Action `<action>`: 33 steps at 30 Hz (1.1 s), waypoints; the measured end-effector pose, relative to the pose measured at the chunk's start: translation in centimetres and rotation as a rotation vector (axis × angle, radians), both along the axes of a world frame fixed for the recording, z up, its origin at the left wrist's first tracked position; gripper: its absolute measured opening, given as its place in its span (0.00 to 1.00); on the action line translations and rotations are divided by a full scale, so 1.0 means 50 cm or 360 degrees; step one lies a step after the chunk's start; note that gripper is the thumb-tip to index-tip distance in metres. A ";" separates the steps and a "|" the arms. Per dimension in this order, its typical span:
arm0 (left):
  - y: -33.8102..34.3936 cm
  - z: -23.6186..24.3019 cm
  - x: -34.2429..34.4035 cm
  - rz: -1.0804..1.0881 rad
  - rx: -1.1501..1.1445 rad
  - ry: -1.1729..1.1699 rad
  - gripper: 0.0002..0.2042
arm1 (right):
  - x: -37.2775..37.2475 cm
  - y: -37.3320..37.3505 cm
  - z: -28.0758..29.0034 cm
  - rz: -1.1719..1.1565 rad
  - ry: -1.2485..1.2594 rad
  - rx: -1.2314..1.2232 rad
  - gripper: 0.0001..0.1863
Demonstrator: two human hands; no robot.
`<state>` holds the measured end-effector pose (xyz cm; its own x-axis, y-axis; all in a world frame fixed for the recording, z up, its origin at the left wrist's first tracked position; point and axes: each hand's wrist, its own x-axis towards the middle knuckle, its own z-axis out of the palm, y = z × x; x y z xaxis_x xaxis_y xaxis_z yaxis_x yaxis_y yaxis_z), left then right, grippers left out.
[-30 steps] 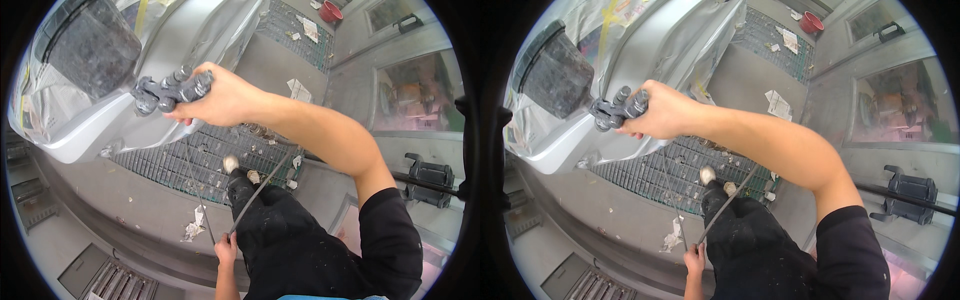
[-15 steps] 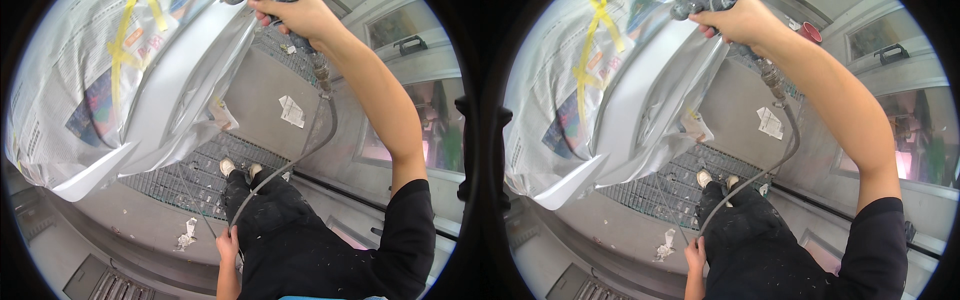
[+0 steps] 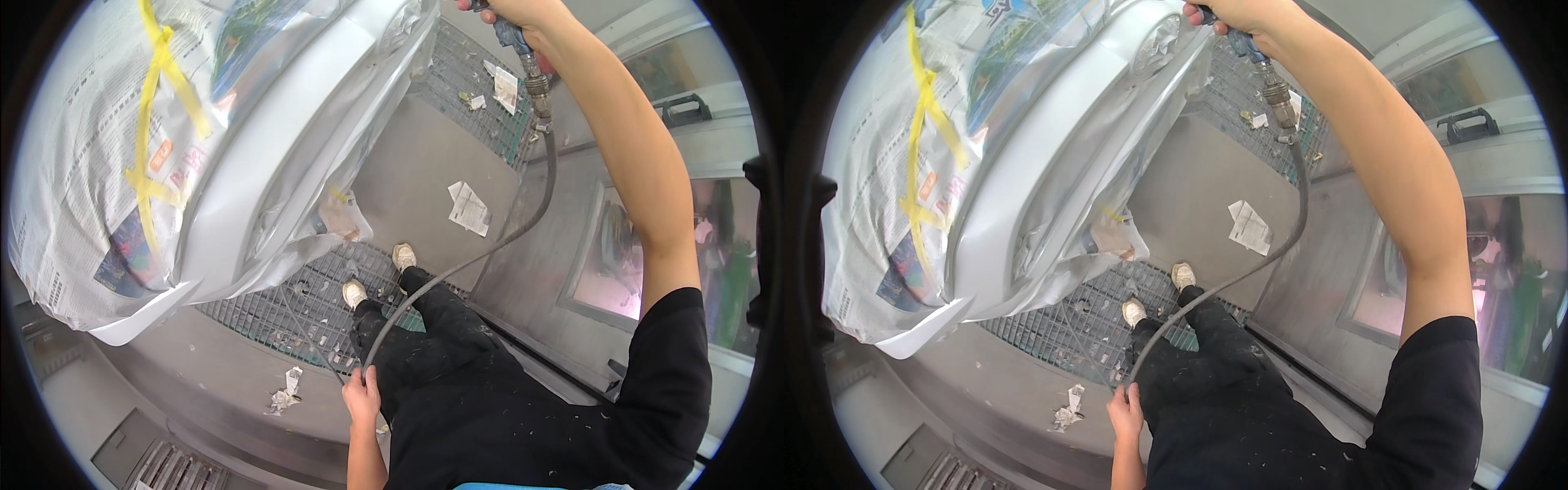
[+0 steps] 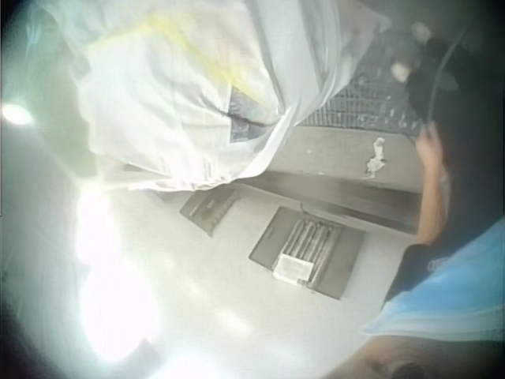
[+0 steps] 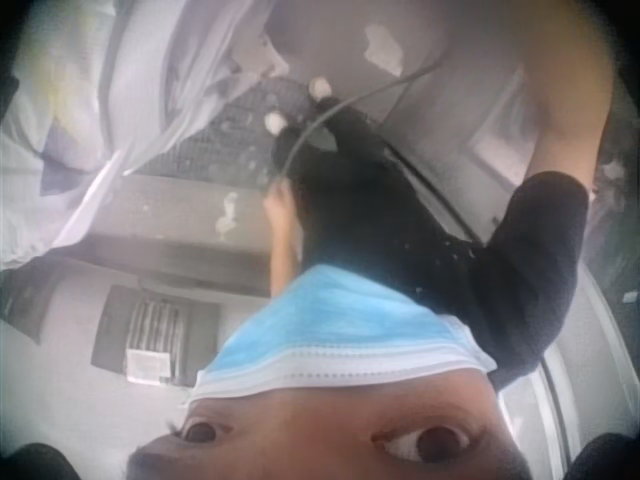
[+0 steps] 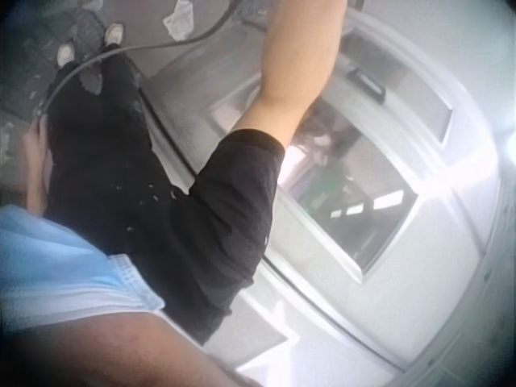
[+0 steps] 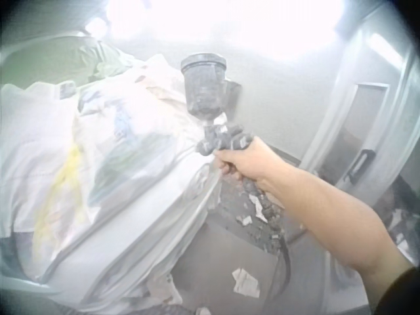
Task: The person uses a spray gun to apply paint to a car in a paint booth. The car is partially covered with protective sheeting and newspaper. The person moves around the vehicle, spraying different sections including the hood and side panels.
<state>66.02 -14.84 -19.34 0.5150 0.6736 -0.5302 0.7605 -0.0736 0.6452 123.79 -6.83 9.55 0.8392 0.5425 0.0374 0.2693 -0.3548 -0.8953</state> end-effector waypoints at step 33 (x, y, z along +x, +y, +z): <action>-0.117 -0.110 -0.205 -0.0160 0.0418 0.0373 0.19 | -0.249 -0.158 -0.340 0.0496 0.0159 0.0509 0.09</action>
<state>55.79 -20.70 -24.83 0.4706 0.7546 -0.4573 0.8659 -0.2956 0.4034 111.32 -14.74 -7.44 0.6458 0.7440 0.1713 0.2262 0.0279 -0.9737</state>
